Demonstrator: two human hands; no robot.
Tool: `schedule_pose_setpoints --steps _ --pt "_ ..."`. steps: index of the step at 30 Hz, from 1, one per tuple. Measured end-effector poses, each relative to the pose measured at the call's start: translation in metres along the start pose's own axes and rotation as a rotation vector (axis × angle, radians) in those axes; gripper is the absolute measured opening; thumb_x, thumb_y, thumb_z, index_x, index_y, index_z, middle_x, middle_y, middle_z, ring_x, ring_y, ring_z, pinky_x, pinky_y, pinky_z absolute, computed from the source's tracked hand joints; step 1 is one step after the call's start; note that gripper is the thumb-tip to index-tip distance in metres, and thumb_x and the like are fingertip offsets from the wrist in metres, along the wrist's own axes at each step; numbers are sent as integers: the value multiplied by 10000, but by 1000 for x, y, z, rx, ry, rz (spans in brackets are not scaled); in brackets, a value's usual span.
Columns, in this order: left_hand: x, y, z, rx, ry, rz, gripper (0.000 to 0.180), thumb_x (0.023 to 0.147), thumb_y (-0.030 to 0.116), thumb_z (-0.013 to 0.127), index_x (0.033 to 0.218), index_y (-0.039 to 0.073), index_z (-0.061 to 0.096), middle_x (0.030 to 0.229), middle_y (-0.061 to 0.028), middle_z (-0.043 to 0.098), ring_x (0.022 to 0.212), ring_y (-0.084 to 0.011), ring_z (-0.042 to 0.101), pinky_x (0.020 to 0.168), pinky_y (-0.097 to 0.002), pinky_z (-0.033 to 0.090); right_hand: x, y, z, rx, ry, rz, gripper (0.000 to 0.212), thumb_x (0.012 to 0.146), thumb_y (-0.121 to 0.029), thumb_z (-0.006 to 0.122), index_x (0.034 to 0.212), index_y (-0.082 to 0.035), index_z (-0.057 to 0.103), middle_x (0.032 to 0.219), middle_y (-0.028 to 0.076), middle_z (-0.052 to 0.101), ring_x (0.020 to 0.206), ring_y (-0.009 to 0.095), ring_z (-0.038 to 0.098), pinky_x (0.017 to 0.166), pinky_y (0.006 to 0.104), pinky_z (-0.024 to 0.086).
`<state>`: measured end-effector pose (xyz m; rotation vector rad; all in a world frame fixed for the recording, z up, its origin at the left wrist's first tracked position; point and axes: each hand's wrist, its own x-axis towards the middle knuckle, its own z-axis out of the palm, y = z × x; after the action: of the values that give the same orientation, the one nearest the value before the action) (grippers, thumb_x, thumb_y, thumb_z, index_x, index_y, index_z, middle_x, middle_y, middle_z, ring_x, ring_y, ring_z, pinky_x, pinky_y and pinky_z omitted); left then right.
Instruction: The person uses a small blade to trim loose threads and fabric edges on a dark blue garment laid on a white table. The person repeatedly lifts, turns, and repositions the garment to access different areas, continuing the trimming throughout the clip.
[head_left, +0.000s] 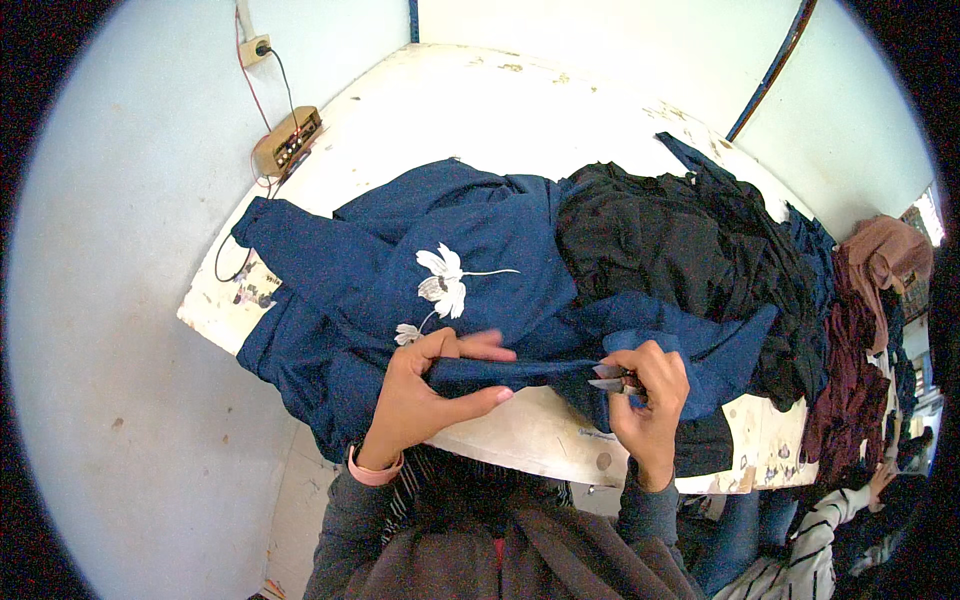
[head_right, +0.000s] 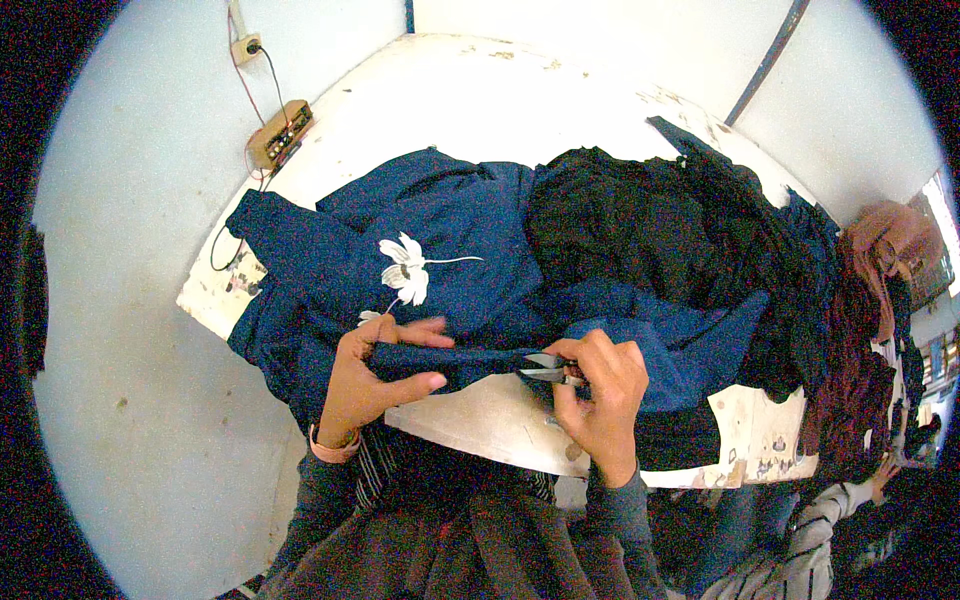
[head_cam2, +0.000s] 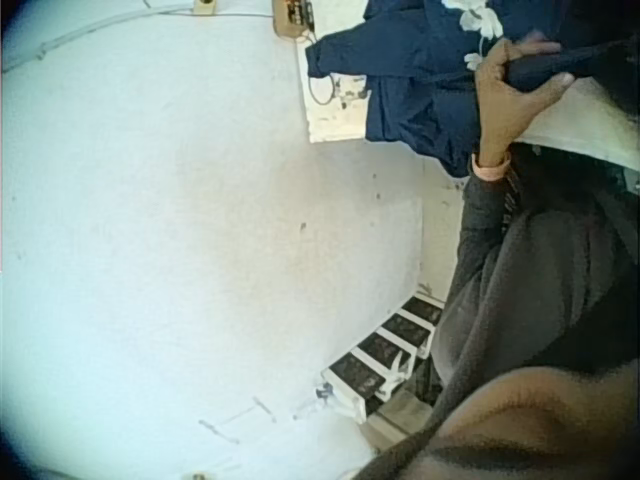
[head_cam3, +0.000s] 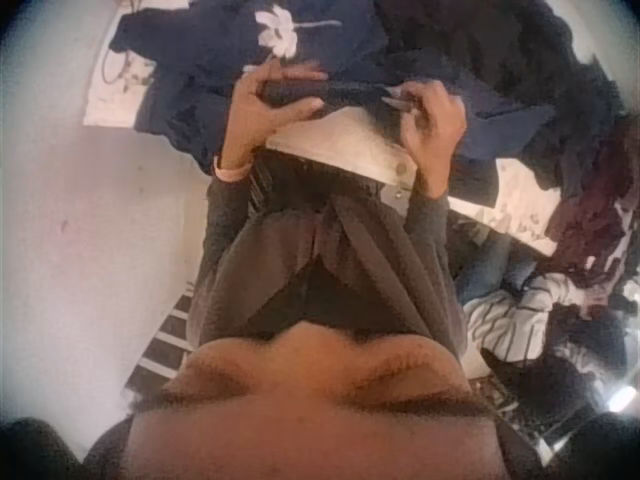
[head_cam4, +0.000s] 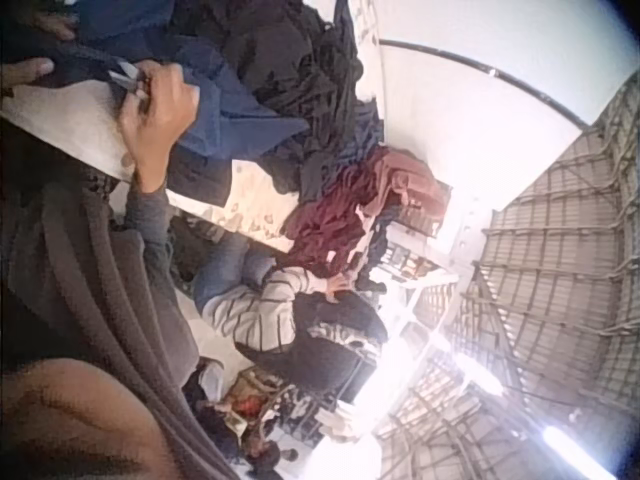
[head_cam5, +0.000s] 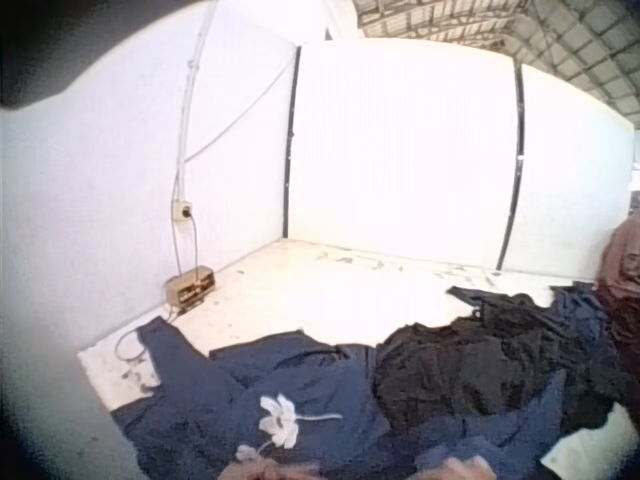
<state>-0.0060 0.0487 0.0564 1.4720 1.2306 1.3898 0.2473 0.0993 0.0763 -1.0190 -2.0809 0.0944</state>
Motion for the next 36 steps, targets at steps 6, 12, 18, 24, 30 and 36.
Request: schedule_pose_setpoints --steps 6,12,18,24,30,36 --pt "-1 11 2 -273 90 -277 446 682 36 908 944 104 554 856 8 674 705 -70 620 629 -229 500 13 -26 11 61 11 -12 275 725 -123 776 991 -100 709 815 39 648 709 233 596 656 360 376" --pt "-4 17 3 -318 58 -313 440 742 25 865 1110 47 623 1042 -2 658 975 -96 594 913 -266 474 13 -30 16 19 8 -233 368 759 -168 805 1110 -110 711 953 14 711 719 183 607 652 347 375" --pt "-5 15 5 -363 46 -294 417 763 -4 840 1103 41 602 1047 -10 650 978 -92 586 901 -258 475 13 -35 19 -134 3 -311 376 776 -193 786 1137 -116 713 925 -14 694 661 161 541 626 335 354" --pt "-6 12 7 -320 24 -307 410 766 -6 835 1092 40 589 1055 -7 645 968 -87 587 898 -256 479 12 -35 22 -200 18 -351 345 796 -214 762 1127 -126 719 911 -24 690 649 148 522 617 327 347" --pt "-5 14 7 -344 34 -262 400 767 -10 829 1084 40 590 1053 -8 647 968 -88 588 904 -259 476 12 -35 25 -280 62 -395 294 825 -217 740 1107 -136 726 915 -36 695 629 128 506 618 316 346" --pt "-7 13 5 -304 31 -245 366 791 12 822 1078 44 597 1062 -9 651 976 -92 589 920 -265 470 10 -35 24 -208 33 -374 350 782 -195 782 1118 -128 712 932 -11 709 654 148 550 629 318 356"
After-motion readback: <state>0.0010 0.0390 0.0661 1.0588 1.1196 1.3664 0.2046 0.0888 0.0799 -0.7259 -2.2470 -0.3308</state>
